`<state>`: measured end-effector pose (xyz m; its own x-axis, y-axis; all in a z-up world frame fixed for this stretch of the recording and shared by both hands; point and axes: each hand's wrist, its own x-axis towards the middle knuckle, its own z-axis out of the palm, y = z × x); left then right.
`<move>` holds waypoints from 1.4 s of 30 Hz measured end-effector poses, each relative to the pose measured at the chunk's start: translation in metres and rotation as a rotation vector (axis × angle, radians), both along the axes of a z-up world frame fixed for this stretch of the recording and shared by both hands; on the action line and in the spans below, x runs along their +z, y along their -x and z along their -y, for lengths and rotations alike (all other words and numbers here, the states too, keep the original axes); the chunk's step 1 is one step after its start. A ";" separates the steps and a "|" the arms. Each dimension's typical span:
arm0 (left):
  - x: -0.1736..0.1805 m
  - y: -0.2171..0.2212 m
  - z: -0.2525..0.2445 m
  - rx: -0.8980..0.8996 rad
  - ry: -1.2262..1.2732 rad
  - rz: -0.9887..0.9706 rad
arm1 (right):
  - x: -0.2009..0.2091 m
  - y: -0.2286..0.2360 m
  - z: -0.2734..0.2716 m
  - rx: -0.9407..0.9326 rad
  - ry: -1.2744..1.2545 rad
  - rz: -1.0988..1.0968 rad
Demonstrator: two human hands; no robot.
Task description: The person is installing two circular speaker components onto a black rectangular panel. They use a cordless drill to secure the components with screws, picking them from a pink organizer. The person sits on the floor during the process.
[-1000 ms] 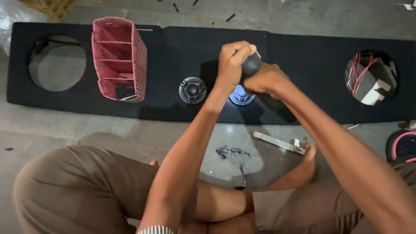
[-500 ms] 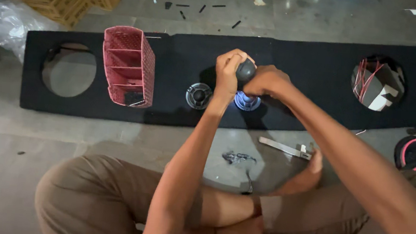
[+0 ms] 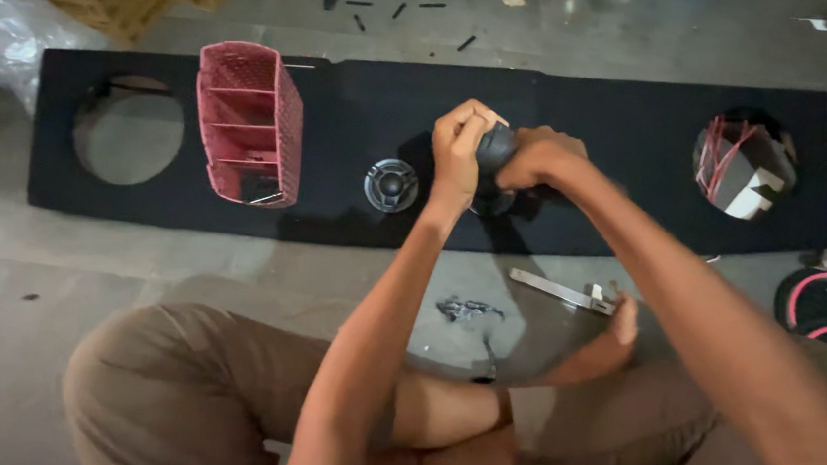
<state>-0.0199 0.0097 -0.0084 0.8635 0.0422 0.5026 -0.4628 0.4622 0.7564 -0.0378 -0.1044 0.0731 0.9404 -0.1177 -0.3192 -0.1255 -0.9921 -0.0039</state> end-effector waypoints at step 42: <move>-0.123 -0.019 -0.260 1.283 -1.215 -0.648 | -0.118 0.012 0.066 0.014 -0.536 0.277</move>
